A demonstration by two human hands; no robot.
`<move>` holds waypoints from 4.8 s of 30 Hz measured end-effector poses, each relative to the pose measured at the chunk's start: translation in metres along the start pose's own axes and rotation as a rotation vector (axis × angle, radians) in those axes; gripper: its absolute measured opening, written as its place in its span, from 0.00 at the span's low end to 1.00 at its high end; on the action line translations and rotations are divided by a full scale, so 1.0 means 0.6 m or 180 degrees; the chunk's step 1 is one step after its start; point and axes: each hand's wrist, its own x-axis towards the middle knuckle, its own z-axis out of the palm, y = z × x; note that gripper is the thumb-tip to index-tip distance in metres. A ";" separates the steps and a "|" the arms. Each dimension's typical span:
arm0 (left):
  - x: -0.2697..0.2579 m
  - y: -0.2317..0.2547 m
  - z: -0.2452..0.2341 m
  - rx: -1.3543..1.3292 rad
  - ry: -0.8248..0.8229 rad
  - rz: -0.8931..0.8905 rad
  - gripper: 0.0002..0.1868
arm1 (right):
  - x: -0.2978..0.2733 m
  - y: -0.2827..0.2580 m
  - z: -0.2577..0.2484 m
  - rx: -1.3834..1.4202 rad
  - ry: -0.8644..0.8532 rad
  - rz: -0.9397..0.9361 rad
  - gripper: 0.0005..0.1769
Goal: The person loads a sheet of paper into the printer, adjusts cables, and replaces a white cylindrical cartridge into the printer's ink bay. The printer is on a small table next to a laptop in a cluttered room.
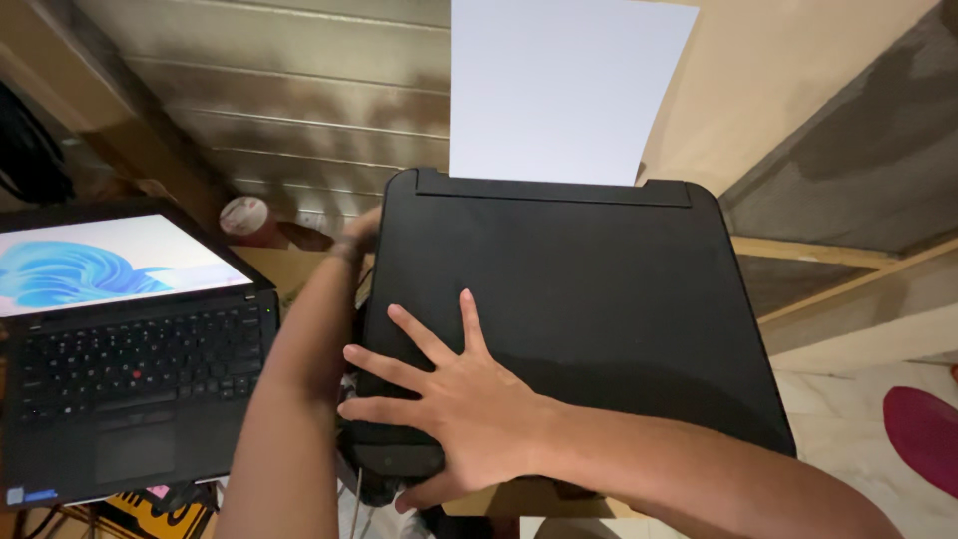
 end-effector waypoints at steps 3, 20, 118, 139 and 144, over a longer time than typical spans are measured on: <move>-0.007 -0.004 0.008 -0.0084 -0.0034 0.0004 0.19 | 0.003 -0.001 0.002 -0.0089 0.0005 0.0008 0.50; 0.005 -0.009 -0.001 0.0048 -0.0108 -0.0135 0.25 | 0.005 -0.001 0.001 0.0035 0.0070 0.0097 0.47; -1.094 -0.193 -0.602 0.0629 0.3439 0.0806 0.19 | 0.830 -0.387 0.533 0.0573 0.0570 0.0230 0.19; -1.088 -0.192 -0.595 0.0542 0.3334 0.0789 0.21 | 0.878 -0.365 0.544 0.0473 0.0303 0.0111 0.19; -1.083 -0.189 -0.596 0.0406 0.3267 0.0973 0.20 | 0.888 -0.380 0.553 0.0491 0.0556 0.0060 0.19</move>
